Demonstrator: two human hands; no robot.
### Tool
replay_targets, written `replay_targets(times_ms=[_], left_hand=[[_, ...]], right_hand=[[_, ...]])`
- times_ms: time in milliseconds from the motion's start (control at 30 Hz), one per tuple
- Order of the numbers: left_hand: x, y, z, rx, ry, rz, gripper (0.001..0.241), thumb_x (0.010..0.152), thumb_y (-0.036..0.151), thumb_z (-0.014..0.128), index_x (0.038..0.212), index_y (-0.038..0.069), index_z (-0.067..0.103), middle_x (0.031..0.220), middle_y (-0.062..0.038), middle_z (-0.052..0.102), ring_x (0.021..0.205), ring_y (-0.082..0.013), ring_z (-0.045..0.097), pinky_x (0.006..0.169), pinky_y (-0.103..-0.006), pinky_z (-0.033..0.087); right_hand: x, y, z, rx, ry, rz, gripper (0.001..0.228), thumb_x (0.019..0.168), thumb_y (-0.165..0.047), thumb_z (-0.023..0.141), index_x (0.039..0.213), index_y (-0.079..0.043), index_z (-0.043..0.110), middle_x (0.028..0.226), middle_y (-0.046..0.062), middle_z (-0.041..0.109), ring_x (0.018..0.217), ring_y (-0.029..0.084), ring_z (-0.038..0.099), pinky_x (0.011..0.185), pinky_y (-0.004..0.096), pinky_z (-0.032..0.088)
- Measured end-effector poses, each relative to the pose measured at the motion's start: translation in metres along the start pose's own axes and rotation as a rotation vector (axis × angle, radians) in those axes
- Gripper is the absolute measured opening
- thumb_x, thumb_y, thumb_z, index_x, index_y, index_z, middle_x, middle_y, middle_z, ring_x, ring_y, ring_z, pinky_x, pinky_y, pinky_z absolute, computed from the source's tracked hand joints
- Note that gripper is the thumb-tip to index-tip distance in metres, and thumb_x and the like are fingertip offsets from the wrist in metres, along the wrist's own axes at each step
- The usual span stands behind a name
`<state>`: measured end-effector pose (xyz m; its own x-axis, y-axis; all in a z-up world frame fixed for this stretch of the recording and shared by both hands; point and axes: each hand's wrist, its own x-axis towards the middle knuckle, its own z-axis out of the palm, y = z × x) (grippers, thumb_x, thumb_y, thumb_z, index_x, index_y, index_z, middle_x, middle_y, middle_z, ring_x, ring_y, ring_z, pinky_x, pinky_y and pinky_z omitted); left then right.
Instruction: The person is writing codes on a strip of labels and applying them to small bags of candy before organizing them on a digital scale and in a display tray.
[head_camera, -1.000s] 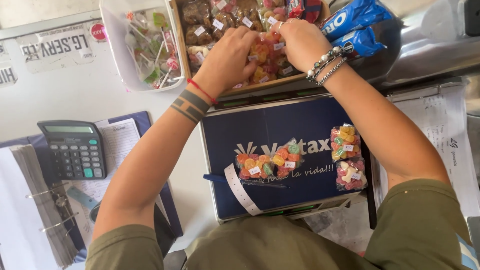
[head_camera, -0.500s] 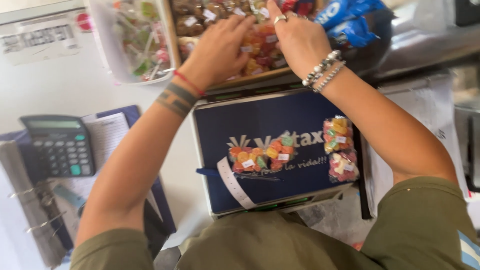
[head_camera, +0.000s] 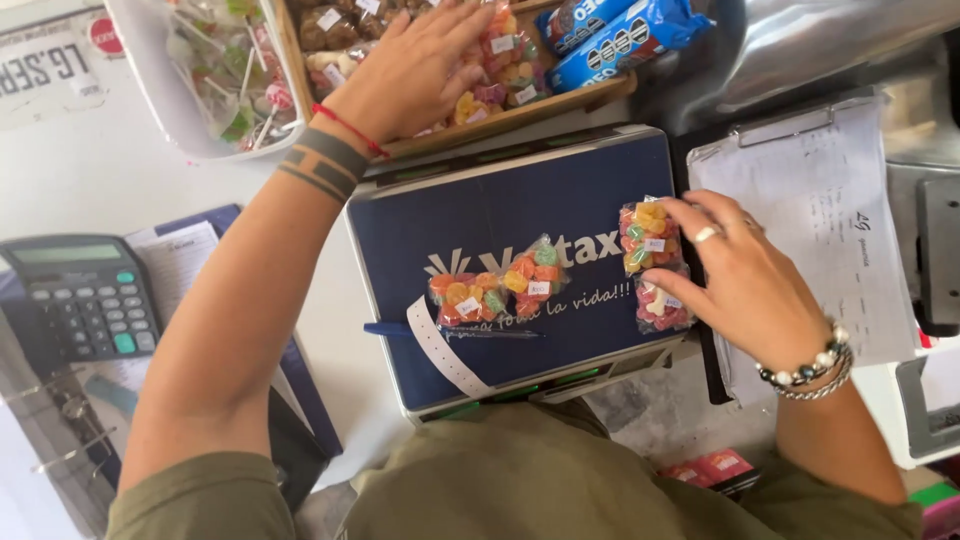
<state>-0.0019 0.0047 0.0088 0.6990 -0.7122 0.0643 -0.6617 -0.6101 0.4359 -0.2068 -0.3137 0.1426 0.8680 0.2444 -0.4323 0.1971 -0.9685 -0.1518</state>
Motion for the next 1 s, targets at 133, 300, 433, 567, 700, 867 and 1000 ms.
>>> replay_targets(times_ms=[133,300,433,567,700,867,1000], left_hand=[[-0.012,0.023,-0.035,-0.054,0.263,0.066,0.048,0.107,0.015,0.062,0.149,0.001,0.043,0.14,-0.028,0.056,0.12,-0.0485,0.055,0.099,-0.0536,0.043],[-0.059,0.014,-0.083,0.043,0.371,-0.096,0.018,0.11,0.014,0.067,0.111,-0.004,0.065,0.097,-0.02,0.068,0.079,-0.0363,0.061,0.068,-0.0486,0.048],[-0.096,-0.012,-0.107,0.069,0.404,-0.16,0.034,0.108,0.007,0.065,0.135,-0.011,0.055,0.13,-0.033,0.06,0.112,-0.0544,0.055,0.085,-0.058,0.046],[-0.1,-0.033,-0.082,-0.002,0.356,-0.112,0.02,0.097,0.001,0.07,0.117,-0.003,0.071,0.115,-0.022,0.072,0.107,-0.0384,0.066,0.095,-0.0483,0.049],[-0.08,-0.014,-0.067,-0.123,0.075,-0.342,0.028,0.104,0.012,0.055,0.128,0.001,0.067,0.132,-0.021,0.064,0.115,-0.0325,0.063,0.1,-0.0433,0.055],[-0.042,-0.037,-0.035,-0.046,0.144,-0.253,0.029,0.1,0.01,0.061,0.127,0.002,0.069,0.123,-0.016,0.067,0.112,-0.0326,0.061,0.102,-0.0473,0.05],[0.011,-0.058,-0.013,-0.019,0.146,-0.264,0.027,0.099,0.012,0.064,0.125,0.004,0.068,0.121,-0.014,0.066,0.114,-0.028,0.063,0.105,-0.0424,0.051]], right_hand=[[-0.008,0.01,0.02,0.184,0.142,0.039,0.075,0.089,-0.038,0.068,0.153,-0.008,0.043,0.153,0.017,0.04,0.13,0.038,0.053,0.097,0.057,0.05],[0.001,0.004,0.026,0.203,0.13,0.002,0.078,0.087,-0.037,0.07,0.155,-0.013,0.041,0.158,0.018,0.037,0.132,0.04,0.051,0.098,0.057,0.05],[0.009,0.001,0.028,0.211,0.146,-0.085,0.064,0.086,-0.031,0.074,0.143,-0.012,0.055,0.143,0.013,0.049,0.106,0.031,0.067,0.09,0.047,0.057],[0.019,0.003,0.022,0.172,0.01,-0.101,0.063,0.085,-0.038,0.073,0.14,-0.012,0.053,0.14,0.01,0.053,0.102,0.026,0.068,0.086,0.044,0.057],[0.031,0.008,0.014,0.114,-0.172,-0.005,0.063,0.082,-0.046,0.075,0.137,-0.023,0.054,0.131,0.0,0.056,0.078,0.022,0.068,0.076,0.041,0.058],[0.041,0.02,0.012,0.22,-0.197,-0.066,0.054,0.08,-0.038,0.08,0.129,-0.023,0.063,0.121,-0.004,0.062,0.086,0.015,0.074,0.082,0.031,0.059],[0.045,0.015,0.008,0.235,-0.258,-0.055,0.064,0.082,-0.035,0.078,0.139,-0.026,0.053,0.14,-0.003,0.058,0.113,0.018,0.068,0.092,0.035,0.056]])
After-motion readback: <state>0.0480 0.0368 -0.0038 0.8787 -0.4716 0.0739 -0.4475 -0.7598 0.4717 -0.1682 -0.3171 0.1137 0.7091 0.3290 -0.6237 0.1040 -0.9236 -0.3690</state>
